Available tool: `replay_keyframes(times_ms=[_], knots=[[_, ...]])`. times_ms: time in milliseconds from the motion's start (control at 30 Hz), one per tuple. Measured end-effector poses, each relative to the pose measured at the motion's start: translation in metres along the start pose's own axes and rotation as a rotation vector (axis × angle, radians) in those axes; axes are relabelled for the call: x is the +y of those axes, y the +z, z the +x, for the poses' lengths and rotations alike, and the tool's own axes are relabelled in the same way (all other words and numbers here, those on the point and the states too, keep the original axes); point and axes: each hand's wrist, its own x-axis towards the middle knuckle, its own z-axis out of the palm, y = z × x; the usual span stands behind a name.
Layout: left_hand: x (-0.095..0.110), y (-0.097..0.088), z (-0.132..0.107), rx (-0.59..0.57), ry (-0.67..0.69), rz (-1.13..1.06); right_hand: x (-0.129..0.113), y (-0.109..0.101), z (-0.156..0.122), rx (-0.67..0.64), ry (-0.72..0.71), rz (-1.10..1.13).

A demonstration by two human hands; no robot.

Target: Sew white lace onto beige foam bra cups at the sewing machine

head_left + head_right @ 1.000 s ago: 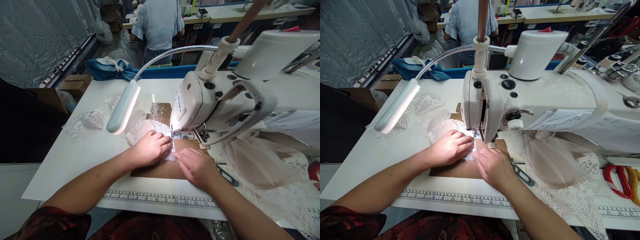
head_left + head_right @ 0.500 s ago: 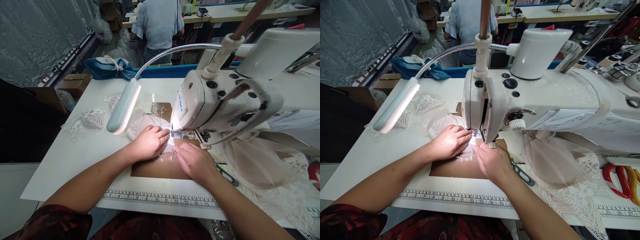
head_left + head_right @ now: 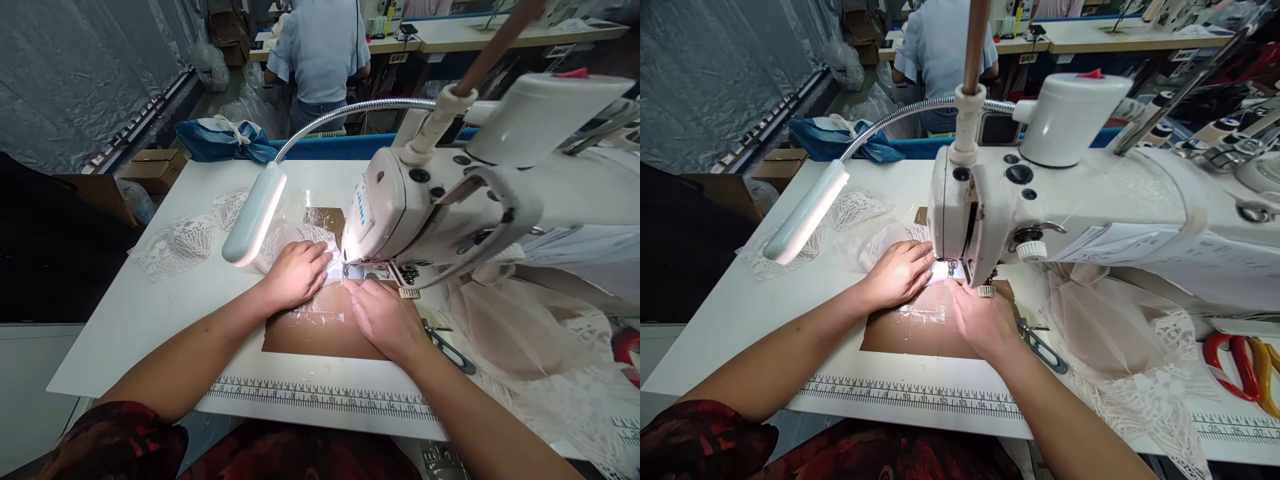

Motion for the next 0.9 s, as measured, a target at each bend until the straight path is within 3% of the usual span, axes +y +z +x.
replay_keyframes(times_ms=[367,533,600,700,800,900], knots=[[-0.006,0.004,-0.008,0.102,-0.075,-0.125,-0.001,0.000,0.002,-0.037,-0.017,0.034],[-0.012,-0.002,-0.010,0.122,-0.126,-0.212,-0.001,-0.022,0.000,-0.145,-0.016,0.120],[-0.010,-0.011,-0.017,0.092,-0.108,-0.245,0.005,-0.037,-0.011,-0.188,-0.033,0.155],[0.005,-0.029,-0.037,-0.040,0.050,-0.400,0.023,-0.053,-0.039,-0.186,-0.012,0.114],[0.029,-0.044,-0.060,-0.190,0.209,-0.586,0.041,-0.053,-0.068,-0.181,0.013,0.005],[0.042,-0.055,-0.070,-0.177,0.177,-0.677,0.050,-0.043,-0.084,-0.198,0.001,-0.079]])
